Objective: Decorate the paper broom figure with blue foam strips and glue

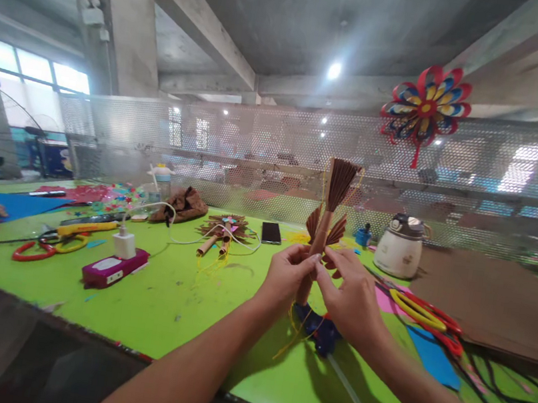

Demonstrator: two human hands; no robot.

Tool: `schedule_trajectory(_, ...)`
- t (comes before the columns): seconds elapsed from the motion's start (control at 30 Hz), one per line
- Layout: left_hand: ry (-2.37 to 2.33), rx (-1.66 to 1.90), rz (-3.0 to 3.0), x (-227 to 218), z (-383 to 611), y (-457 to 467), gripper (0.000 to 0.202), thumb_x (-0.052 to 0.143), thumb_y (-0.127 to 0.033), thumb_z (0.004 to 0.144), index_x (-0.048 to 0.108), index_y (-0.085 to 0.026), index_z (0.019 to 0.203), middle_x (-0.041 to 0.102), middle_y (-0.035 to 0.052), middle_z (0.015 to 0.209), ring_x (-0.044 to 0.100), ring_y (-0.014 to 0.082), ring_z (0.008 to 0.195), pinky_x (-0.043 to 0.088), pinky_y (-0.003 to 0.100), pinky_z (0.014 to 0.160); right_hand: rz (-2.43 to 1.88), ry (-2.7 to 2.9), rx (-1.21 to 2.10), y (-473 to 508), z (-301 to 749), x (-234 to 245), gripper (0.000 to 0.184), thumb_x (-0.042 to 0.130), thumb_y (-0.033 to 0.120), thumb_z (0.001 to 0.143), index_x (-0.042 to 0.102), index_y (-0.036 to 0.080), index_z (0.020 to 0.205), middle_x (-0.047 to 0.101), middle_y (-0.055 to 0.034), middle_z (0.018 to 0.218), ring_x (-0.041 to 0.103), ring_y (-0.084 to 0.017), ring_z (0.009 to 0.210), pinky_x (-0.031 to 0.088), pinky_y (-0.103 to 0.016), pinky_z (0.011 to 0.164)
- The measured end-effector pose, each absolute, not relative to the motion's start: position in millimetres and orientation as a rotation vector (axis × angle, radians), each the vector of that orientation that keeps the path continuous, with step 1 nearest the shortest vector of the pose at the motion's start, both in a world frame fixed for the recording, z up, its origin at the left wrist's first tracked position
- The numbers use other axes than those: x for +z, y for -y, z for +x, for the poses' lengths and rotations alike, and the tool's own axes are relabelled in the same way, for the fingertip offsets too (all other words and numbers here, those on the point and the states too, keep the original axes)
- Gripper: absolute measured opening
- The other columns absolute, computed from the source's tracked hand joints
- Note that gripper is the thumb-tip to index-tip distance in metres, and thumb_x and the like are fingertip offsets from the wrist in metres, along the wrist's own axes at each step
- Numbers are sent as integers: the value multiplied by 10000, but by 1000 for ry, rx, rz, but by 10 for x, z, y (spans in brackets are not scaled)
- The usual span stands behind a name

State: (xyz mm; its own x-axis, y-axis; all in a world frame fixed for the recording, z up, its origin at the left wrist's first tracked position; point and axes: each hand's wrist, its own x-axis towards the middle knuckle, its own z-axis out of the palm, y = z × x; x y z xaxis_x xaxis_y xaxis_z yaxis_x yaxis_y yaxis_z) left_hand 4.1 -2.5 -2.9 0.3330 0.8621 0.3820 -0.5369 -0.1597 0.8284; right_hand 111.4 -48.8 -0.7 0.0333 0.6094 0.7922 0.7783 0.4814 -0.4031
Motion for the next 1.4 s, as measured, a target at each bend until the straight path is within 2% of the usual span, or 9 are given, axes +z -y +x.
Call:
schedule_trajectory(0.23,-375,1264,1174,-22,46,20,263,737,-287,615,637,-125,796,658,50,779,571,106,646,427,248,658,-1221,1651,-191,501,1102,7,284,479,286,845,599,115,1038,577,-110,895,544,-225,839,469,-396,753)
schedule_trajectory(0.4,-361,1262,1143,-28,46,12,256,741,-262,609,629,-126,794,648,36,753,560,99,643,424,246,656,-1239,1649,-171,495,1114,7,302,486,286,844,596,105,1059,576,-126,954,551,-232,883,475,-379,751)
schedule_trajectory(0.67,-366,1287,1131,-52,8,-59,317,754,-267,600,618,-131,851,609,13,708,540,97,606,414,254,623,-1240,1612,-173,441,1185,16,352,488,377,849,602,117,1056,601,-126,973,586,-205,769,502,-383,688)
schedule_trajectory(0.8,-382,1281,1129,-44,-10,-65,325,746,-283,613,614,-120,861,593,13,682,538,100,594,411,259,617,-1194,1613,-189,428,1198,35,311,499,352,845,621,116,1006,620,-130,950,596,-195,730,510,-372,670)
schedule_trajectory(0.97,-357,1258,1127,-45,-9,-70,328,751,-284,611,612,-122,860,595,14,691,539,101,600,413,261,625,-1101,1652,-205,419,1184,54,263,472,277,860,622,113,1001,635,-141,956,598,-236,903,489,-401,798)
schedule_trajectory(1.13,-360,1241,1126,-55,3,-76,340,759,-288,599,621,-116,857,601,25,695,544,108,608,410,266,627,-1064,1663,-184,388,1205,25,235,456,219,858,628,120,984,641,-137,953,588,-233,928,455,-408,856)
schedule_trajectory(1.27,-376,1232,1146,-57,6,-69,312,741,-279,627,620,-111,860,603,35,717,549,114,616,411,274,626,-1046,1637,-122,354,1231,-1,252,436,193,849,636,116,981,642,-135,922,588,-227,884,468,-390,799)
schedule_trajectory(1.4,-374,1215,1144,-37,4,-38,277,734,-258,636,624,-104,838,597,33,696,544,108,604,403,265,616,-1039,1518,80,308,1266,-5,218,498,239,805,660,138,911,658,-99,846,601,-211,780,482,-369,721)
